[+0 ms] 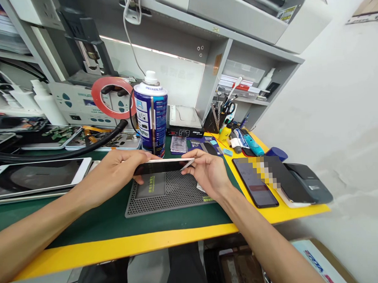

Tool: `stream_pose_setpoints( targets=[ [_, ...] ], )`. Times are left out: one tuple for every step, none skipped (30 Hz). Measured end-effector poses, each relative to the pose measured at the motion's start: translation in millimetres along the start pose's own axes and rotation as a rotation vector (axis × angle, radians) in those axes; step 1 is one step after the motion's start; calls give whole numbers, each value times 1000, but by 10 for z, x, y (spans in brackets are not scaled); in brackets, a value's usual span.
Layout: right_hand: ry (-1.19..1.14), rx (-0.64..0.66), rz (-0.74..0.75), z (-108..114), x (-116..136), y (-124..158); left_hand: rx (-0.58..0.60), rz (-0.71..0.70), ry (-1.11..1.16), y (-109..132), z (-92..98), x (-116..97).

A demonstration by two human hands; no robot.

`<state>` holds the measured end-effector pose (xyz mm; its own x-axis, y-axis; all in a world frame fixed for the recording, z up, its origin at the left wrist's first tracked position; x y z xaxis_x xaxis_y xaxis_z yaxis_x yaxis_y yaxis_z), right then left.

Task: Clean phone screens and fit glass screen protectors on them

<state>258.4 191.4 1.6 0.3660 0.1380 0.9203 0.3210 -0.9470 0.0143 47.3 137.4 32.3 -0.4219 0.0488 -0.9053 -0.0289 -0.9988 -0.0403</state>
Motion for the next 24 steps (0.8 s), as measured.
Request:
stream_pose_setpoints(
  targets=[
    [-1, -1, 0, 1, 1, 0, 5, 4, 1, -1, -3, 5],
    [-2, -1, 0, 2, 1, -1, 8, 8, 1, -2, -5, 10],
    [-2, -3, 1, 3, 2, -1, 9, 10, 1, -3, -7, 12],
    [-2, -4, 1, 3, 2, -2, 9, 12, 0, -2, -7, 14],
    [-2, -6, 1, 2, 2, -2, 10, 12, -1, -2, -8, 14],
    [-3, -8, 2, 2, 2, -2, 11, 11, 0, -2, -8, 14],
    [-4, -9, 2, 1, 2, -2, 12, 12, 1, -1, -8, 14],
    [-5, -9, 3, 0, 1, -1, 13, 13, 2, -1, -7, 16],
    [-7, -9, 3, 0, 0, -1, 14, 13, 3, -1, -6, 17],
    [-9, -8, 4, 1, 0, -1, 13, 11, 3, -1, -5, 19],
    [-9, -8, 6, 1, 0, 0, 12, 6, 0, -2, -4, 20],
    [-9, -8, 7, 2, 0, 0, 11, 2, -4, -2, -3, 21],
    [-10, -9, 8, 2, 1, 0, 10, -4, -8, -3, -2, 21],
    [-10, -10, 9, 1, 3, 0, 7, -8, -12, -3, -1, 21],
    [-9, -11, 9, -1, 4, 0, 7, -9, -15, -3, -1, 21],
    [-8, -13, 7, -4, 6, 0, 8, -11, -16, -3, -2, 21],
    [-6, -14, 5, -8, 8, 1, 10, -12, -14, -3, -3, 19],
    [-4, -16, 3, -11, 10, 2, 11, -13, -12, -3, -4, 18],
    [-3, -17, 2, -15, 12, 3, 13, -15, -10, -4, -4, 16],
    [-2, -19, 2, -17, 13, 4, 16, -16, -8, -5, -5, 15],
    [-1, -19, 3, -18, 15, 5, 20, -16, -6, -6, -5, 14],
    [-1, -19, 4, -18, 16, 5, 22, -16, -4, -8, -5, 16],
    [-1, -18, 6, -17, 17, 4, 25, -15, -2, -11, -4, 18],
    [-1, -17, 9, -16, 17, 3, 26, -15, 1, -13, -4, 21]
  ],
)
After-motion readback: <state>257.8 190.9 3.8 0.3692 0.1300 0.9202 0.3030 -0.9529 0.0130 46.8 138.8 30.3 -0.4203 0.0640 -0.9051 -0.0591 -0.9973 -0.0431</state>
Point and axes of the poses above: each hand's wrist, its own y-axis away from the middle knuckle, its own z-axis out of the back of the hand, x = y × z, the point moved 3 cm from there along -y, towards the middle knuckle, and after that the axes turned 4 degrees about -x, right-handed, at the moved point
